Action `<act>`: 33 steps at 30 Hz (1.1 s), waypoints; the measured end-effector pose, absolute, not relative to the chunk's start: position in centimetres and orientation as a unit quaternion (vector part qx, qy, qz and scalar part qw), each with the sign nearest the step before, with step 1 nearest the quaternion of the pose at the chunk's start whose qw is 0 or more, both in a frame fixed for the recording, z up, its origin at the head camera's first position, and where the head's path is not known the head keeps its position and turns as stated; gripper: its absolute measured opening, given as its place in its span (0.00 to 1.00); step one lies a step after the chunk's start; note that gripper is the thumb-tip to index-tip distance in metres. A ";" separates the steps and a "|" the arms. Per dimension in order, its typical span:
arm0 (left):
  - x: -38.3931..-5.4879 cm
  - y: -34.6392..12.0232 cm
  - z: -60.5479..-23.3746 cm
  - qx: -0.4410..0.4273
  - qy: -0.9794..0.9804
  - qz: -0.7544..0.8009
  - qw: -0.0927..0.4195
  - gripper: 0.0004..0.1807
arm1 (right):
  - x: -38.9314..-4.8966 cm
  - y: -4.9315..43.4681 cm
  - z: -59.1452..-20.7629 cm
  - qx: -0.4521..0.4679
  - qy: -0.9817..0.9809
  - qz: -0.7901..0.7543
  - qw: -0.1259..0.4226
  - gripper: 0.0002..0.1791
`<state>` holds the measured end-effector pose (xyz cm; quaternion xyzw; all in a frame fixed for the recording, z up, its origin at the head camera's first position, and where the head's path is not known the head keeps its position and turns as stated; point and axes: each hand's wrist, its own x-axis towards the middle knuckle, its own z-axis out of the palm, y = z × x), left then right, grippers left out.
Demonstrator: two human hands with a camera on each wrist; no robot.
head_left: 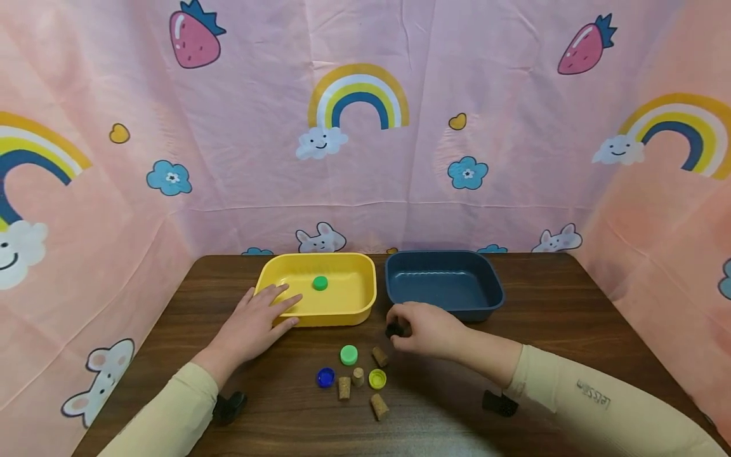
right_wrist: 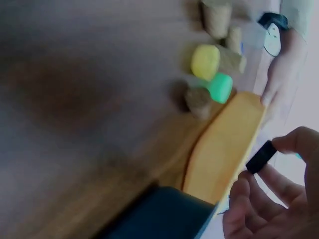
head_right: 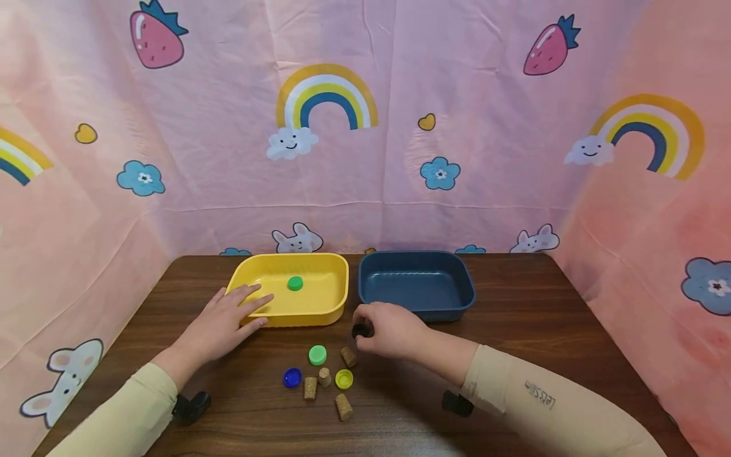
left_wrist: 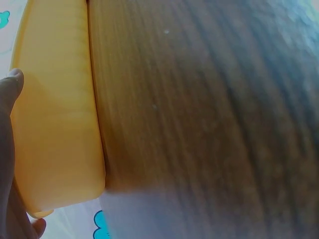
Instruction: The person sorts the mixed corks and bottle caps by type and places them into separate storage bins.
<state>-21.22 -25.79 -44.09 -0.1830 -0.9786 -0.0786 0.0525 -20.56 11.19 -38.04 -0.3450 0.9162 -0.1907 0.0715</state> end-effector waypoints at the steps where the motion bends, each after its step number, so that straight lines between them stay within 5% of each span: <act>1: -21.2 -25.8 -44.1 -0.182 -0.979 -0.077 0.051 0.31 | -21.0 11.0 -37.7 -0.340 0.915 -0.200 0.089 0.12; 16: -21.2 -25.8 -44.0 -0.183 -0.979 -0.072 0.051 0.30 | -26.5 7.7 -33.0 -0.242 0.874 -0.310 0.285 0.09; 33: -21.1 -26.0 -44.0 -0.180 -0.980 -0.070 0.045 0.31 | -30.8 3.7 -31.3 -0.235 0.879 -0.288 0.299 0.10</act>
